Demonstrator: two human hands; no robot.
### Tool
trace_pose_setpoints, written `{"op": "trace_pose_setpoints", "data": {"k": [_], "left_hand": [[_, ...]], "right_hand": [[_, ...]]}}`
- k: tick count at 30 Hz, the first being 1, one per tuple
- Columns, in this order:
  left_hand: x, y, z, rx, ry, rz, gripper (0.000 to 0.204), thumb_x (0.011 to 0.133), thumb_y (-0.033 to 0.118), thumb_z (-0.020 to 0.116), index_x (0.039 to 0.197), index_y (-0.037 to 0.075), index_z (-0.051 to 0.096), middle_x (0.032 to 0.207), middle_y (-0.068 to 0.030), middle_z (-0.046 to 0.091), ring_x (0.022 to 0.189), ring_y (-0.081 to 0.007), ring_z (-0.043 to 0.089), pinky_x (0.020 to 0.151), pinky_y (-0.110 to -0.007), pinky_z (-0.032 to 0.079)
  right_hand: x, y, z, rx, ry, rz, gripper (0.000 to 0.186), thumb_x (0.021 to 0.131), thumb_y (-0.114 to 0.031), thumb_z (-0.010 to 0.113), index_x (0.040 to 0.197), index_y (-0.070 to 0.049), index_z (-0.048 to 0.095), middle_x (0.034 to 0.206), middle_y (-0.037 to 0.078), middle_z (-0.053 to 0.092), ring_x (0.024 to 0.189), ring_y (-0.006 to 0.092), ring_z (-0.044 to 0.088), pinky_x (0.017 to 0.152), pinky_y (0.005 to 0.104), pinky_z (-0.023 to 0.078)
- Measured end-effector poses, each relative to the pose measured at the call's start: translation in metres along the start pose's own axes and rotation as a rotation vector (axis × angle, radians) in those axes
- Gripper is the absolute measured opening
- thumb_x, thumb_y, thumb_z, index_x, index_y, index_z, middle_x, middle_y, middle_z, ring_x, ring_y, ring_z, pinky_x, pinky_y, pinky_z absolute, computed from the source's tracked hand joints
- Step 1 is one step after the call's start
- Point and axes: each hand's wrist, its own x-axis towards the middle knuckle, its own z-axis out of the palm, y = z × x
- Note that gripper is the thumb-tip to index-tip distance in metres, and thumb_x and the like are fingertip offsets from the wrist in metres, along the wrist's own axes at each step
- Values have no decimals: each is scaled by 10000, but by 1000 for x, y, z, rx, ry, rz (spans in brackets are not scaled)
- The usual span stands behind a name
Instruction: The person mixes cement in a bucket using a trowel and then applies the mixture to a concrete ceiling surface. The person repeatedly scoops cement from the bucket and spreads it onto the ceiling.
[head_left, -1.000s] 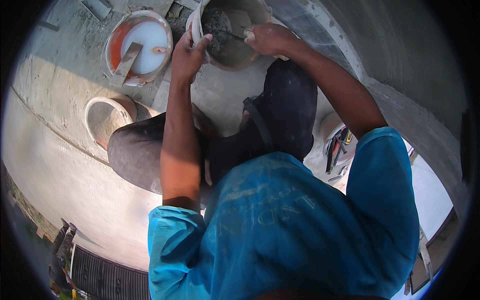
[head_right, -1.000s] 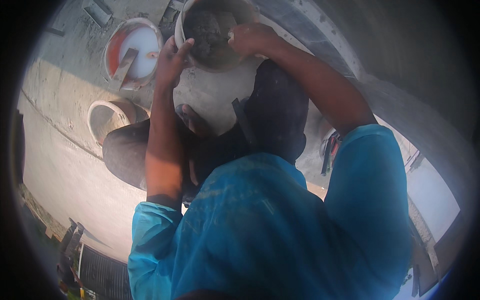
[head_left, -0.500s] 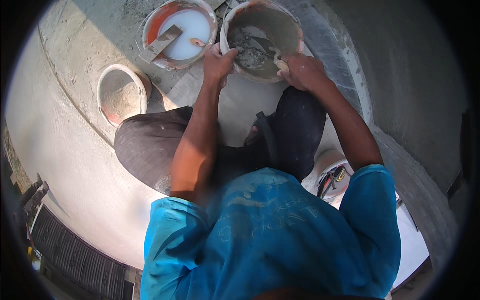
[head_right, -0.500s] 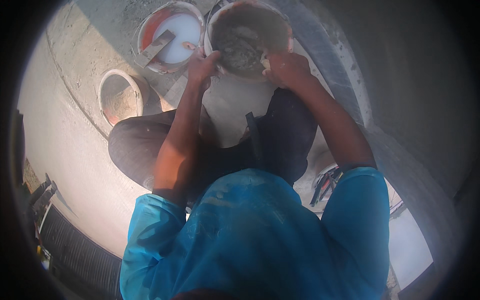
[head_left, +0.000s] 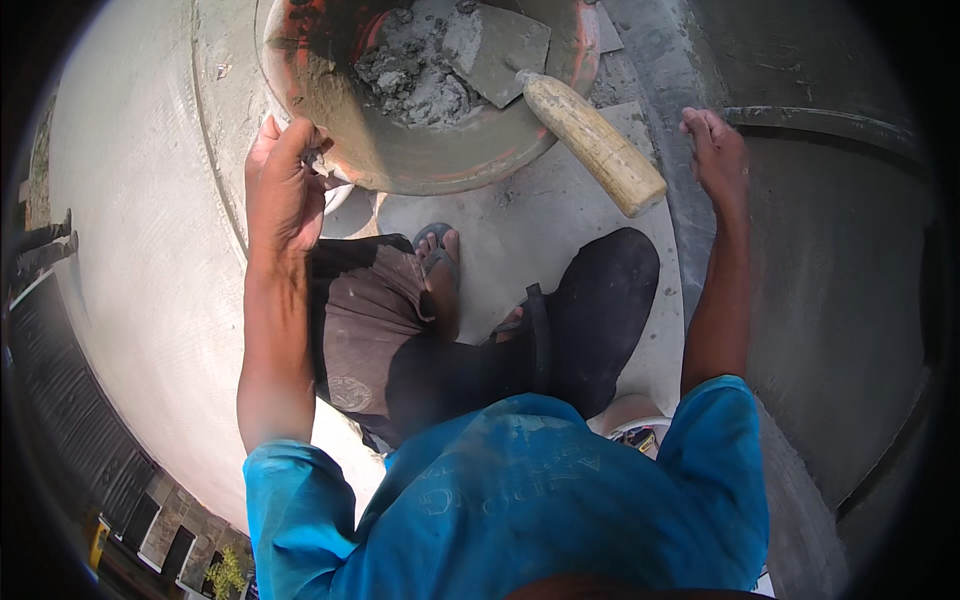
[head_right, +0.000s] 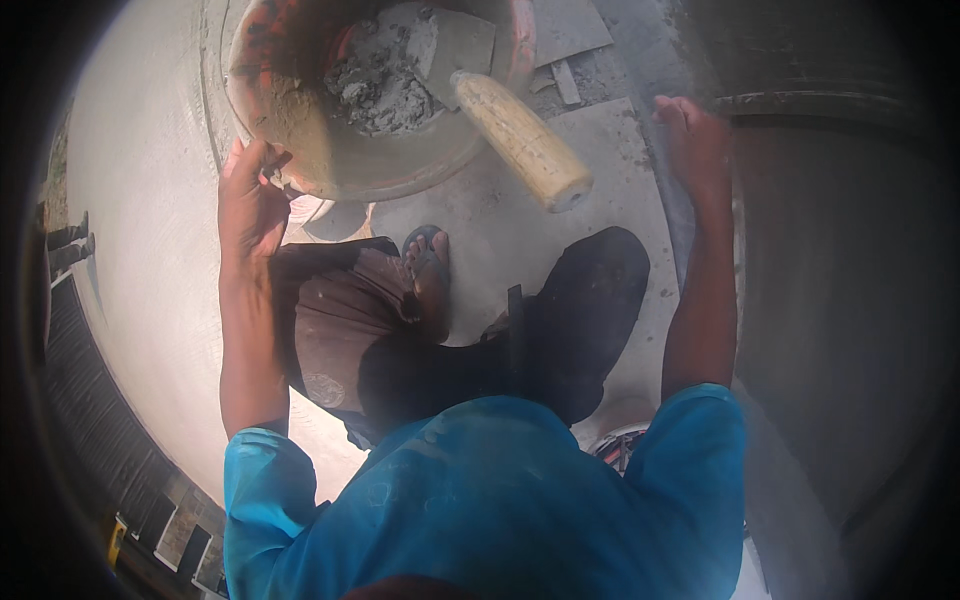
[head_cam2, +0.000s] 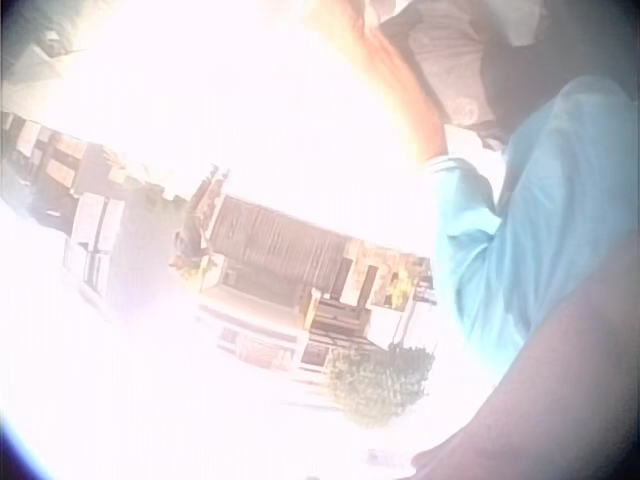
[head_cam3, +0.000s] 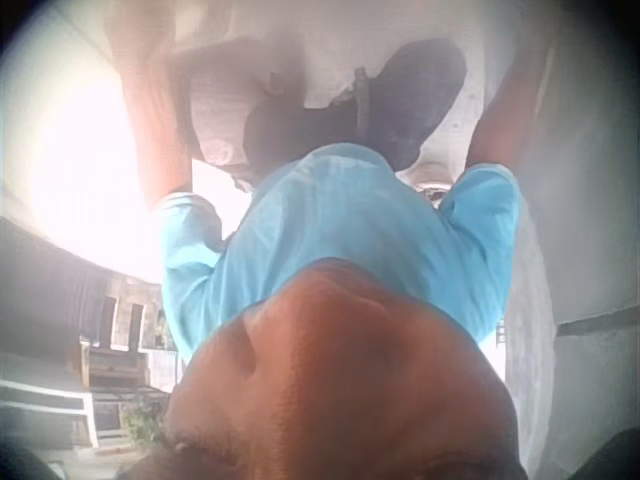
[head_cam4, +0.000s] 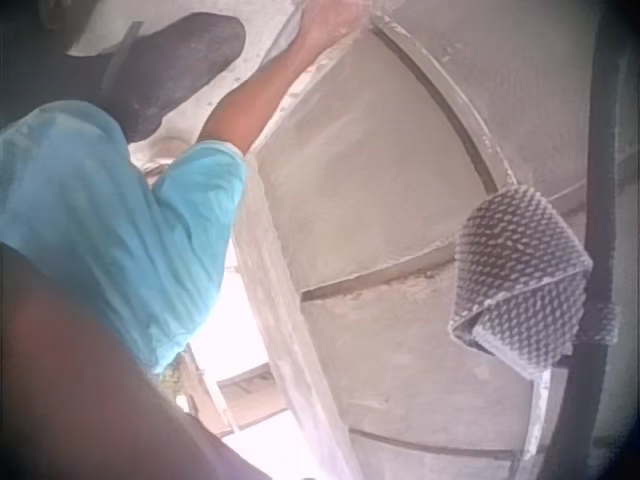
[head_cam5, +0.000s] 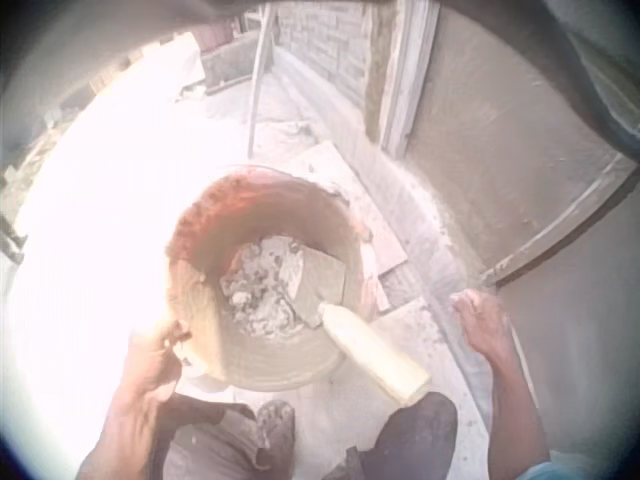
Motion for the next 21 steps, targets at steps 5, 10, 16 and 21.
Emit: {"op": "trace_pose_setpoints", "data": {"k": [5, 10, 16, 21], "left_hand": [[75, 9, -52, 26, 123, 197, 240, 919, 98, 641, 1099, 16, 505, 984, -111, 619, 872, -213, 652, 735, -427, 620], [149, -30, -72, -139, 257, 353, 213, 884, 35, 655, 1051, 0, 529, 952, -141, 667, 765, -231, 707, 633, -410, 646], [188, -78, -80, -352, 344, 398, 193, 856, -16, 620, 1036, -22, 550, 950, -146, 673, 747, -232, 711, 612, -413, 660], [210, -105, -68, -464, 367, 393, 215, 852, -16, 619, 1053, -23, 541, 957, -141, 661, 724, -209, 696, 545, -374, 639]], "right_hand": [[13, -76, 122, -169, -54, -382, 289, 928, -399, 633, 984, -131, 728, 893, 127, 718, 889, 344, 695, 763, 469, 542], [26, -121, 257, -612, -360, -490, 340, 916, -314, 660, 1108, -35, 677, 1023, 134, 743, 1011, 360, 701, 835, 470, 568], [35, -133, 251, -582, -281, -379, 336, 922, -253, 578, 1153, -41, 697, 1159, 184, 716, 1132, 342, 679, 922, 486, 531], [65, -79, 214, -109, -529, -41, 262, 929, -223, 515, 1088, -54, 638, 782, 46, 610, 698, 172, 588, 583, 337, 453]]}}
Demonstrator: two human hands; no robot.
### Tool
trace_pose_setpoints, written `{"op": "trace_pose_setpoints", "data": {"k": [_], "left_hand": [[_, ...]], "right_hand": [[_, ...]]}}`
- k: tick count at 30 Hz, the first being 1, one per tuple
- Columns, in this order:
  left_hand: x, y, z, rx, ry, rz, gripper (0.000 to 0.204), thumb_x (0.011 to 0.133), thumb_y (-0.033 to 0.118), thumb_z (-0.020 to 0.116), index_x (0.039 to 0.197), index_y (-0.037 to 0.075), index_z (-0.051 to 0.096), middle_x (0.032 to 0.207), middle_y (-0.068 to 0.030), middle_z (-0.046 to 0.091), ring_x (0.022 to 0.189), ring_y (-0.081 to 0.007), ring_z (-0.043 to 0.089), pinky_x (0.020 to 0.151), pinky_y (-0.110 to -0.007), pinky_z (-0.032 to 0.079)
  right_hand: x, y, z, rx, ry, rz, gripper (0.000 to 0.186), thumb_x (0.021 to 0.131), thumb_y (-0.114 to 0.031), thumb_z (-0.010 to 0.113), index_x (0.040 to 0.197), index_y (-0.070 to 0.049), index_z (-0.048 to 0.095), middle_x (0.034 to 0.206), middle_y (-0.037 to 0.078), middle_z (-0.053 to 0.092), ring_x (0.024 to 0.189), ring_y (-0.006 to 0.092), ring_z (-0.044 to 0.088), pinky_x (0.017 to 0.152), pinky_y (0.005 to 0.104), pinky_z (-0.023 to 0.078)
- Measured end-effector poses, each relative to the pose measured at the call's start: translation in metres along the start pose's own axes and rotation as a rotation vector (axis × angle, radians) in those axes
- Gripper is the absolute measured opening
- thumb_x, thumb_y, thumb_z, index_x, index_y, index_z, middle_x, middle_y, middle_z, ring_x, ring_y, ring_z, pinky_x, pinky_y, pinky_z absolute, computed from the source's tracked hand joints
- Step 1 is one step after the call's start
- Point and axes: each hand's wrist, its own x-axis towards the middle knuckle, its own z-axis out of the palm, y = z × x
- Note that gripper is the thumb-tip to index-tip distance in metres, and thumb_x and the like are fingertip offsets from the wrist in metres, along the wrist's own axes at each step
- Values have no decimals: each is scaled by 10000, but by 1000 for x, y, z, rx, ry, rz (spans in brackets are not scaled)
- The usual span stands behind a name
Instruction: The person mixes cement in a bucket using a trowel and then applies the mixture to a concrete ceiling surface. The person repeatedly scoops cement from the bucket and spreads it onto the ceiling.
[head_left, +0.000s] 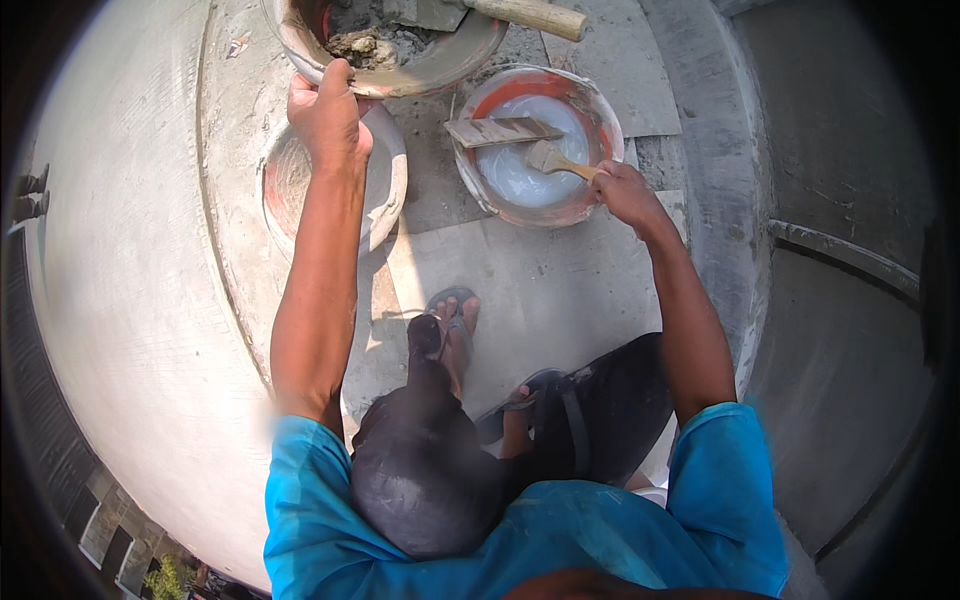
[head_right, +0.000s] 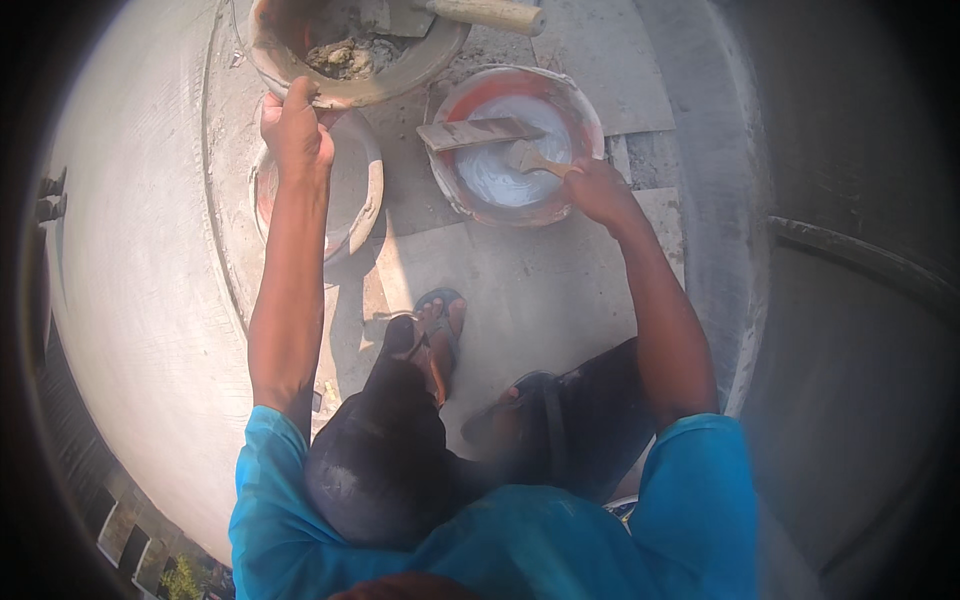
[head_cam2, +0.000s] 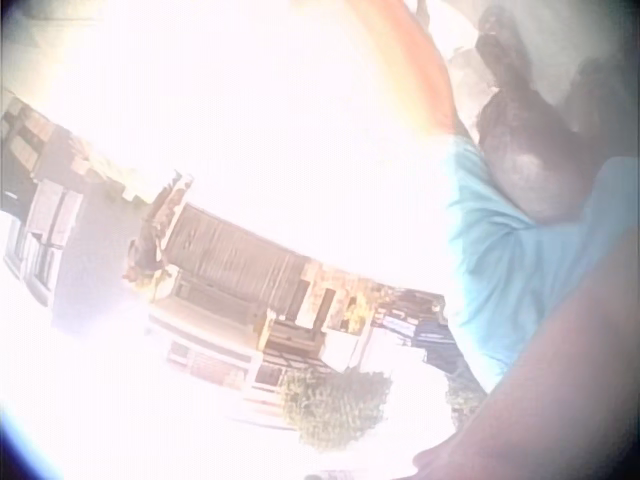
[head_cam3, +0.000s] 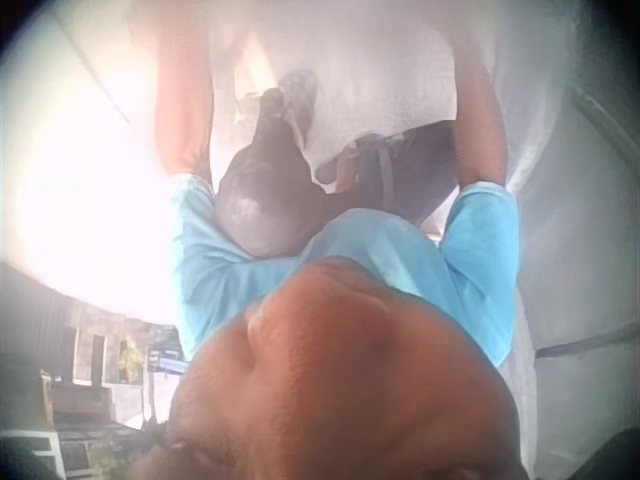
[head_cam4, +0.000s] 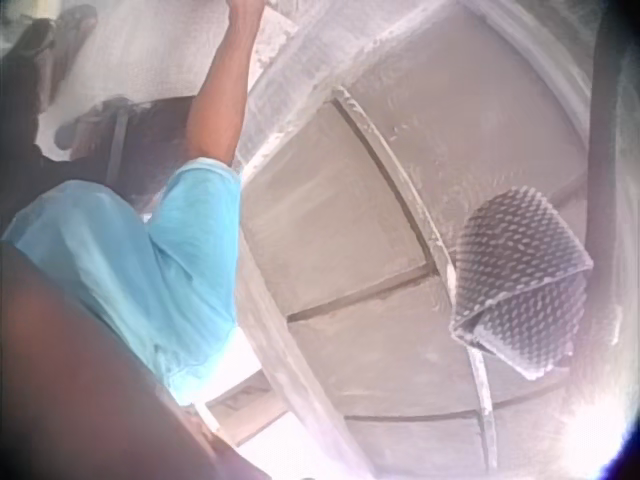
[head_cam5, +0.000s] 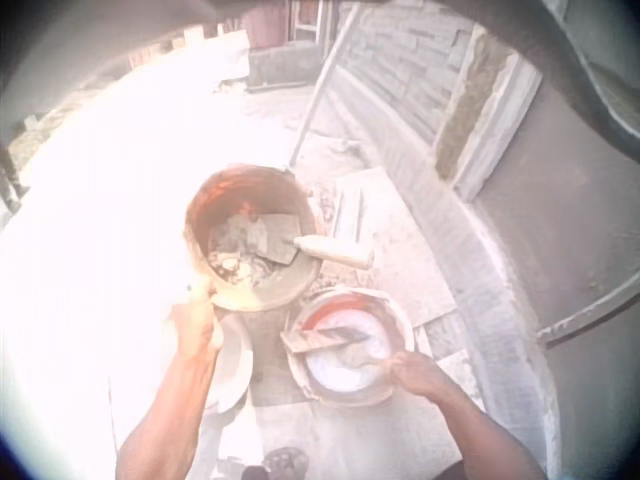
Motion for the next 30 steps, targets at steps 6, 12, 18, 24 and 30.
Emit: {"op": "trace_pose_setpoints", "data": {"k": [6, 12, 18, 24, 30], "left_hand": [[3, -22, -12, -65, 37, -78, 210, 862, -9, 622, 1053, -5, 535, 954, -138, 657, 693, -198, 678, 502, -338, 601], [-1, -25, -16, 29, -36, -136, 254, 835, 7, 629, 1061, 49, 521, 981, -93, 635, 804, -197, 661, 656, -358, 567], [0, -37, -6, -53, 15, -102, 200, 837, -31, 628, 1023, -11, 557, 925, -105, 664, 703, -151, 645, 563, -309, 548], [13, -47, -13, 13, -61, -132, 274, 830, -31, 616, 1086, -19, 517, 984, -129, 630, 807, -216, 669, 663, -392, 605], [19, -55, -4, 47, -14, -89, 270, 819, -36, 621, 1068, -31, 515, 1000, -150, 637, 808, -235, 684, 627, -403, 624]], "right_hand": [[-86, -6, -43, 905, -222, -46, 188, 984, -228, 526, 1061, -78, 609, 689, -97, 382, 535, 1, 267, 489, 198, 189], [-53, -139, -3, 467, 470, -775, 307, 1051, -367, 526, 1067, -72, 608, 714, 12, 563, 565, 119, 490, 527, 285, 375], [12, -200, 48, -315, 490, -435, 232, 1038, -349, 543, 1090, -132, 609, 804, 176, 702, 807, 401, 694, 688, 502, 524], [-86, -125, -13, 78, 602, -459, 269, 1008, -316, 524, 1020, -89, 667, 775, 132, 710, 707, 367, 693, 669, 466, 523], [-69, -52, 2, -480, 261, 6, 312, 932, -342, 563, 1011, -73, 699, 833, 200, 715, 783, 387, 706, 726, 499, 518]]}}
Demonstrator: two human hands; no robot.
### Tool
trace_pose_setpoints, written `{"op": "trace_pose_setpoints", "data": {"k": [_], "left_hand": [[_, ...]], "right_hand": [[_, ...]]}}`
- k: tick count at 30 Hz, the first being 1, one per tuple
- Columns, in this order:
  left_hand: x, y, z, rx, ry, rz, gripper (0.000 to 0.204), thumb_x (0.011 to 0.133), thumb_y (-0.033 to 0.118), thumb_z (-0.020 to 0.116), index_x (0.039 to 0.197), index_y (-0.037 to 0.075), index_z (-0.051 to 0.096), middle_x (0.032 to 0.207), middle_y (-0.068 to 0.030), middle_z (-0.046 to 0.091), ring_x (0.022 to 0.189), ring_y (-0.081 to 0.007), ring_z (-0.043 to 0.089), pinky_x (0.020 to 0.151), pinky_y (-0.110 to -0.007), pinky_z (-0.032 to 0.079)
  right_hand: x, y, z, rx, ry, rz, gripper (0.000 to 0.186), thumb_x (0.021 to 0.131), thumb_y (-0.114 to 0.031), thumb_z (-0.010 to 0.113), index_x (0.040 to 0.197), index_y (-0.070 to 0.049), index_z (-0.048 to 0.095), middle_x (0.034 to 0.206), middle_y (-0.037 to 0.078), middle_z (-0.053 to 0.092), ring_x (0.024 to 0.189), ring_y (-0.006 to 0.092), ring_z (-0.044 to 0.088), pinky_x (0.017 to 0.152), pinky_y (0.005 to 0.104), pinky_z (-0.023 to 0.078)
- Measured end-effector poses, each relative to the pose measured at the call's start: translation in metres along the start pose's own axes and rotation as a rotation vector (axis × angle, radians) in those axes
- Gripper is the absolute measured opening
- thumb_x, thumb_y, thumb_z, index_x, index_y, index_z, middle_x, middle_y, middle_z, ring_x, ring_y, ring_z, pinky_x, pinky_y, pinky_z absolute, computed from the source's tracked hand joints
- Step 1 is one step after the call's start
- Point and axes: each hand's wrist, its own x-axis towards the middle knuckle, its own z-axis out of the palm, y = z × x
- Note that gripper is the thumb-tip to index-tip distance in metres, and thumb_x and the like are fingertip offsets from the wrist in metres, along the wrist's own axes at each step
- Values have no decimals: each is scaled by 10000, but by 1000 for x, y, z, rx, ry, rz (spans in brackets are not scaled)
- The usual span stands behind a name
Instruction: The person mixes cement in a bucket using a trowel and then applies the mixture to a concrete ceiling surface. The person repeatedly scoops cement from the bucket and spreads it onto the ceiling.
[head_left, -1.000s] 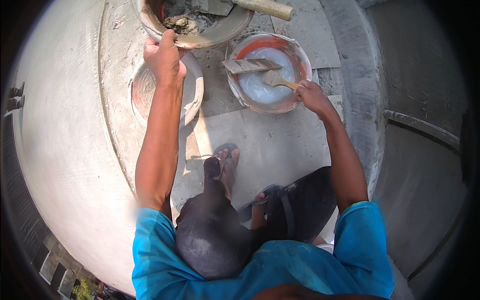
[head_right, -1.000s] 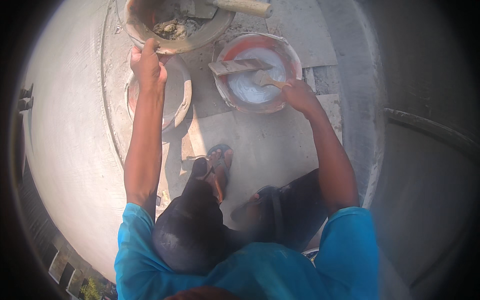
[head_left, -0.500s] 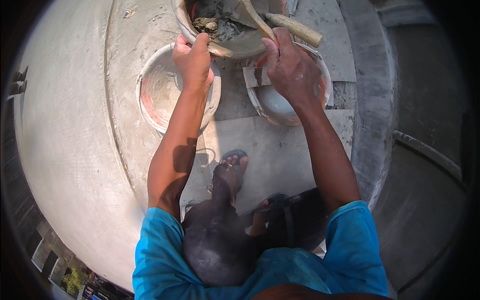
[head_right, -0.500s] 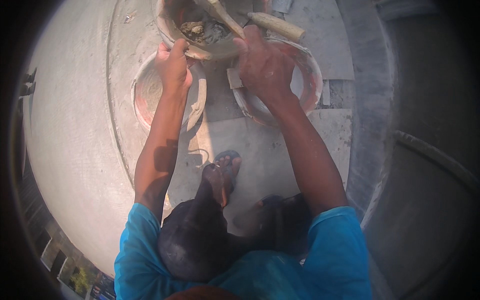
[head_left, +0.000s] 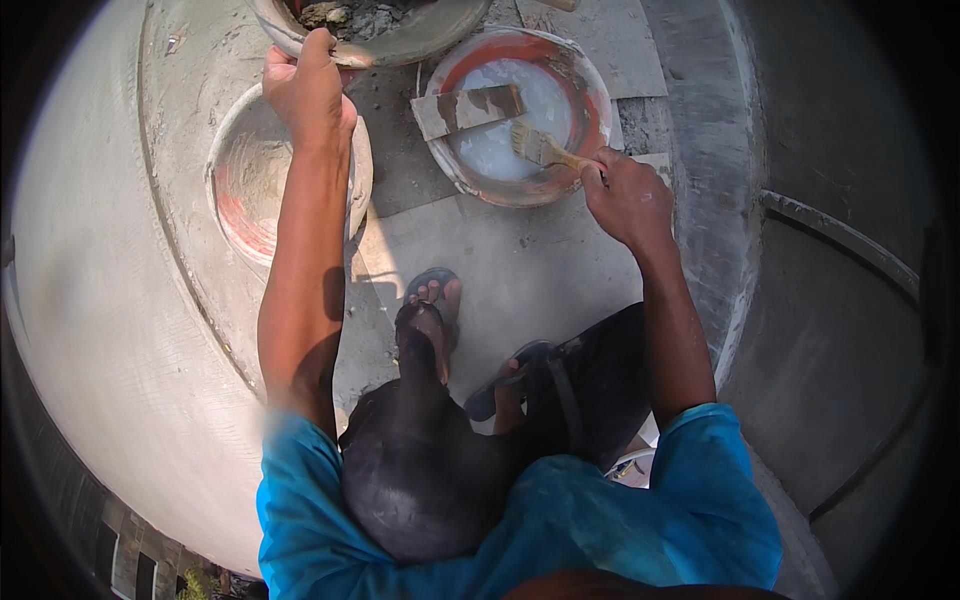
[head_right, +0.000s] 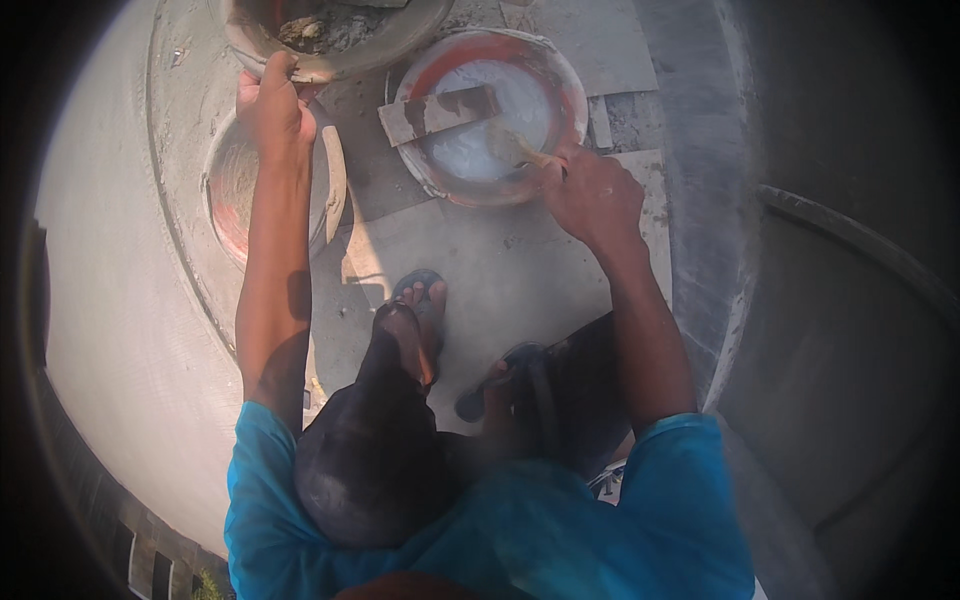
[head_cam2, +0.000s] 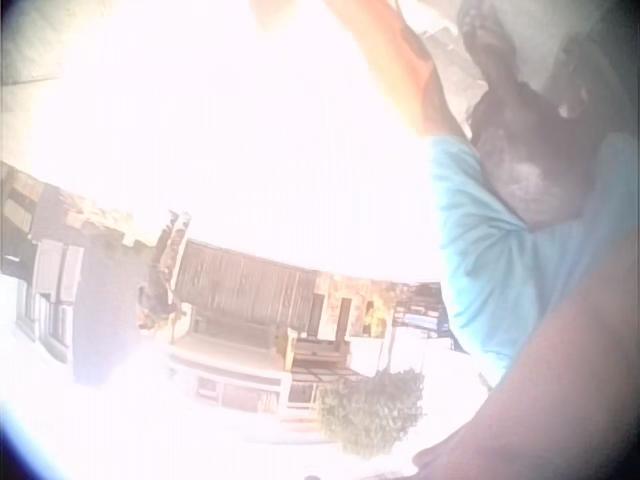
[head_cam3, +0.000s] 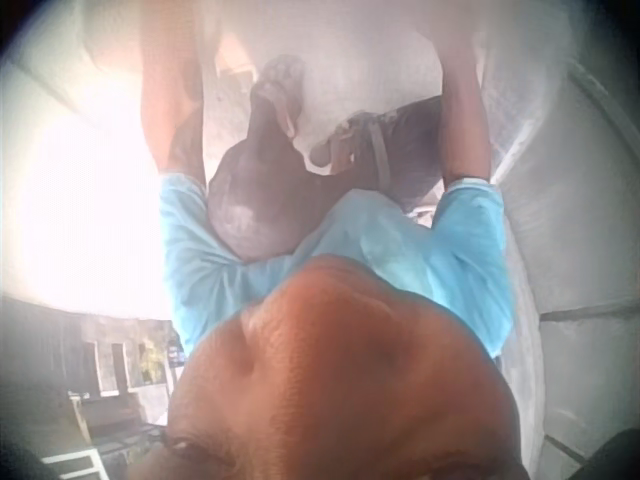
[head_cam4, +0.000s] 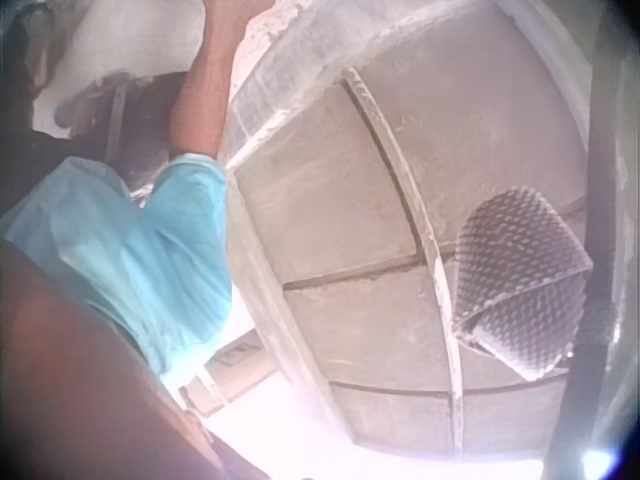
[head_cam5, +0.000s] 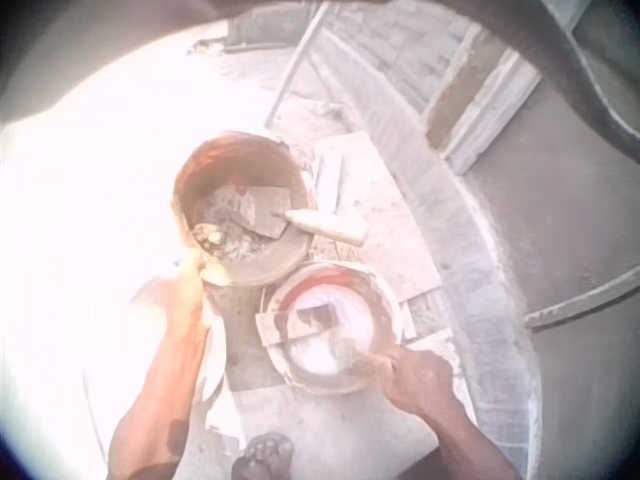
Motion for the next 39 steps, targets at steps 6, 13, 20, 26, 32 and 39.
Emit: {"op": "trace_pose_setpoints", "data": {"k": [6, 13, 20, 26, 32, 39], "left_hand": [[-6, -6, 8, -33, -46, 82, 274, 813, -28, 627, 1067, -25, 523, 982, -129, 638, 794, -212, 672, 675, -413, 633], [-21, -1, 14, -76, -1, -8, 202, 822, -14, 660, 1001, -10, 567, 916, -67, 638, 768, -110, 591, 724, -253, 508], [-34, 7, 23, -87, -21, -12, 187, 824, -14, 649, 986, -2, 556, 910, -70, 634, 729, -108, 586, 642, -263, 513], [-21, -8, 12, -87, -12, 20, 178, 824, -7, 654, 978, 1, 566, 899, -74, 647, 735, -102, 587, 651, -245, 489], [-17, -7, 11, -7, -14, -2, 252, 820, -13, 613, 1057, -1, 528, 972, -105, 630, 825, -196, 650, 713, -430, 623], [-22, -16, 15, -24, -41, 76, 246, 816, -6, 629, 1041, 8, 532, 949, -87, 626, 797, -157, 624, 656, -386, 614]], "right_hand": [[32, 56, 52, 626, -220, 157, 314, 905, -341, 600, 949, -41, 683, 666, 68, 595, 589, 217, 554, 587, 388, 425], [-9, -4, -40, 1268, -22, -208, 294, 1023, -329, 570, 986, -51, 659, 658, -56, 487, 581, 55, 434, 550, 250, 337], [68, -136, -25, 389, 368, -341, 311, 1024, -371, 531, 1000, -76, 629, 765, 196, 679, 750, 393, 681, 689, 490, 503], [12, -62, -60, 669, 393, -310, 271, 1010, -302, 527, 1031, -81, 682, 801, 196, 694, 784, 387, 695, 705, 474, 515], [8, 11, -2, 106, -9, -61, 307, 959, -318, 565, 1014, -40, 685, 790, 182, 656, 745, 318, 636, 718, 430, 500], [9, 63, 6, 1017, -375, 193, 330, 987, -345, 567, 924, -34, 658, 583, -47, 443, 522, 66, 384, 509, 243, 302]]}}
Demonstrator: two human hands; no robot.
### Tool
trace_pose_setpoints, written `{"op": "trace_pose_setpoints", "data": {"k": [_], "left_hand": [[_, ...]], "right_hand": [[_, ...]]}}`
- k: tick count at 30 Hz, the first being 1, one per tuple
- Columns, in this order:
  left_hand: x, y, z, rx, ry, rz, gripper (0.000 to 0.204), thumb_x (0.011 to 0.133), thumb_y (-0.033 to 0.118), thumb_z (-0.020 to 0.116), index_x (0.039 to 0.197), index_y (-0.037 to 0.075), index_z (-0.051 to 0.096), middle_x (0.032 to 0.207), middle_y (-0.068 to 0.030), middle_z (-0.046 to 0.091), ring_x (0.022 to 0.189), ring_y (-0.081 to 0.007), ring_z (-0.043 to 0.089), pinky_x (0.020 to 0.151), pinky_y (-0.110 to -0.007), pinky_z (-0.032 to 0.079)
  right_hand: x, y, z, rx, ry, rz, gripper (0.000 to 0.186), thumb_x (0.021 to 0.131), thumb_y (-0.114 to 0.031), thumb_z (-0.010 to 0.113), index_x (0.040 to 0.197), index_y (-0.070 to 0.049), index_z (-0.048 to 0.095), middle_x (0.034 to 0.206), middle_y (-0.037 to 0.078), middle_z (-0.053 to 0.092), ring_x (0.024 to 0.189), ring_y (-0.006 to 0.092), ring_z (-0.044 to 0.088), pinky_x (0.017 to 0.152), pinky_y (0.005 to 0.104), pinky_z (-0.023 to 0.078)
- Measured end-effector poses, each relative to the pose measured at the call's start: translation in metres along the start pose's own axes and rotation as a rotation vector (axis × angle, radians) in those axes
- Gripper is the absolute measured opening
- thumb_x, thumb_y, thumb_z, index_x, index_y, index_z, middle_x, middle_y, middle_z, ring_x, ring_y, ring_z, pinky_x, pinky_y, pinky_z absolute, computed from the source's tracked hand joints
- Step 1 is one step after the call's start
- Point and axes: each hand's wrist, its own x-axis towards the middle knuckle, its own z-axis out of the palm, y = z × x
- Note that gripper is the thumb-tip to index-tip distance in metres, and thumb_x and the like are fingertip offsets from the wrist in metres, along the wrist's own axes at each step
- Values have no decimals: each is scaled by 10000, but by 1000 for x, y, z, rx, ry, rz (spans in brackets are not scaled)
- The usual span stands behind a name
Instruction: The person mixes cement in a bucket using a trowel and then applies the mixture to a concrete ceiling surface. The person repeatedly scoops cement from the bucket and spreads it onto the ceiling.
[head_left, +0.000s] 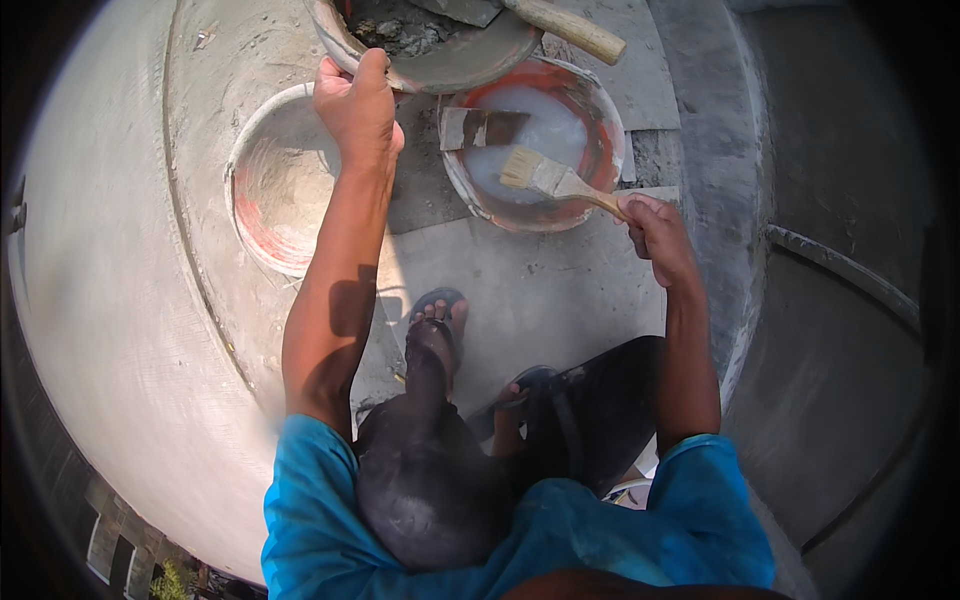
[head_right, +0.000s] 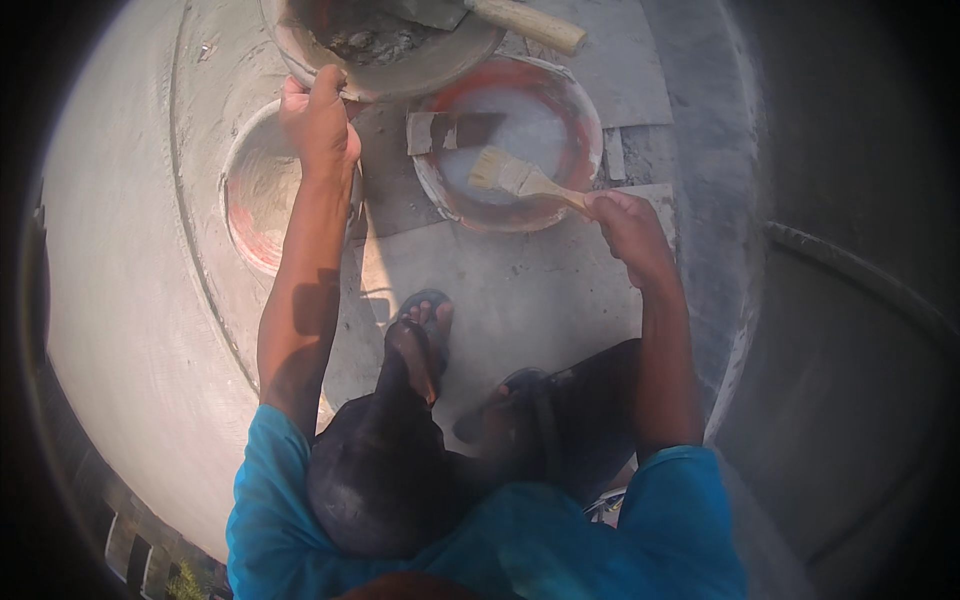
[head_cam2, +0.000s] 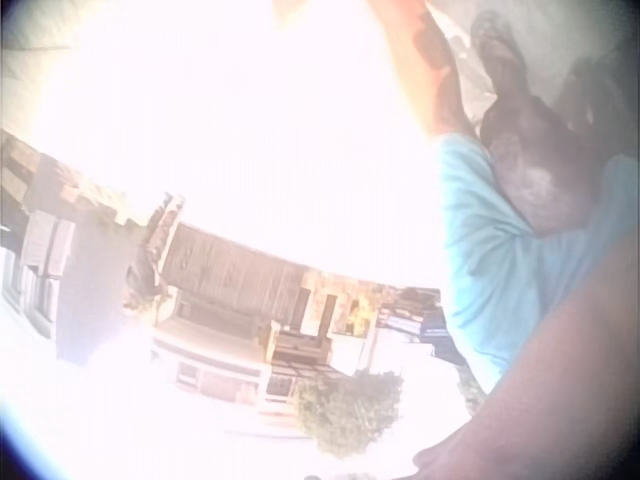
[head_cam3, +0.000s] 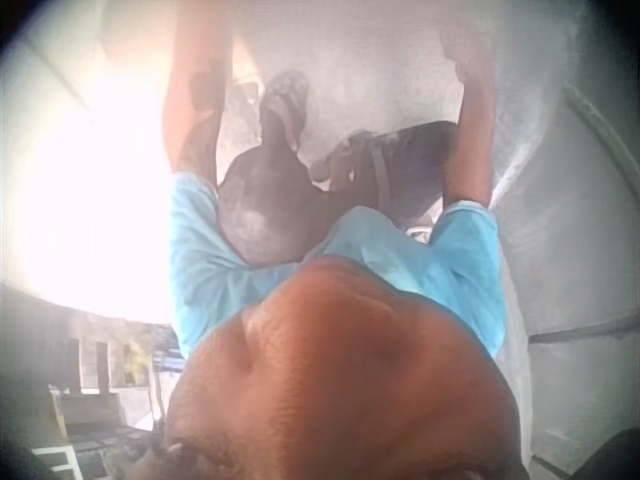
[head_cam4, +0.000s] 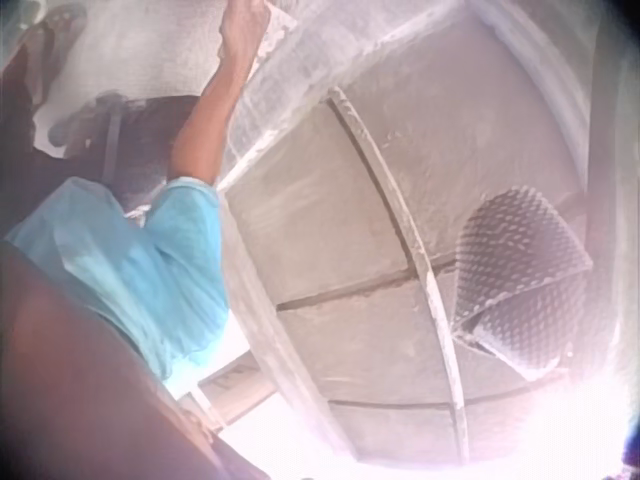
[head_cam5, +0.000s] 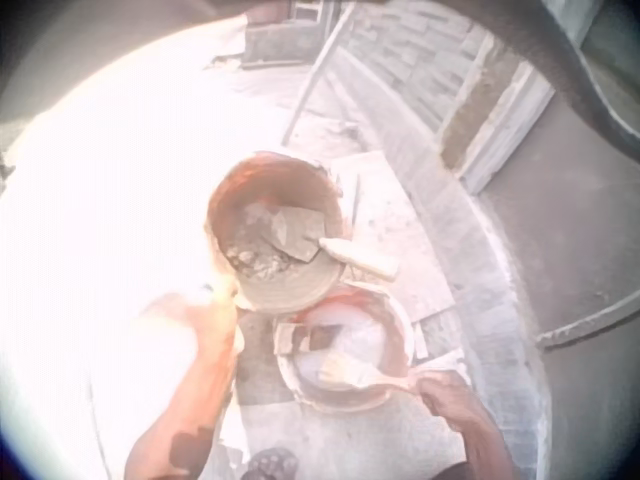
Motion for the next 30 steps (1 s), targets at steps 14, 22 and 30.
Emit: {"op": "trace_pose_setpoints", "data": {"k": [14, 22, 30], "left_hand": [[-16, 17, 14, -52, 63, -35, 206, 823, -16, 648, 1004, -7, 550, 944, -73, 633, 766, -113, 587, 715, -265, 509], [-13, 44, 8, -44, -28, -64, 294, 816, -11, 610, 1098, -5, 529, 1001, -119, 627, 837, -247, 661, 672, -458, 607], [-63, 148, 51, 222, -349, -170, 311, 871, 34, 608, 1151, 54, 474, 1012, -80, 587, 928, -214, 632, 790, -471, 588]], "right_hand": [[24, -127, 105, -531, 529, -803, 282, 1023, -344, 524, 1025, -79, 623, 736, 159, 690, 731, 380, 687, 671, 492, 503], [-20, -14, 37, -839, 300, -286, 372, 1023, -406, 519, 1074, -87, 702, 894, 151, 708, 854, 332, 697, 772, 429, 523], [-91, -61, -61, 132, 304, -497, 655, 1030, -612, 430, 1321, -42, 572, 1046, 128, 665, 913, 172, 652, 789, 342, 529]]}}
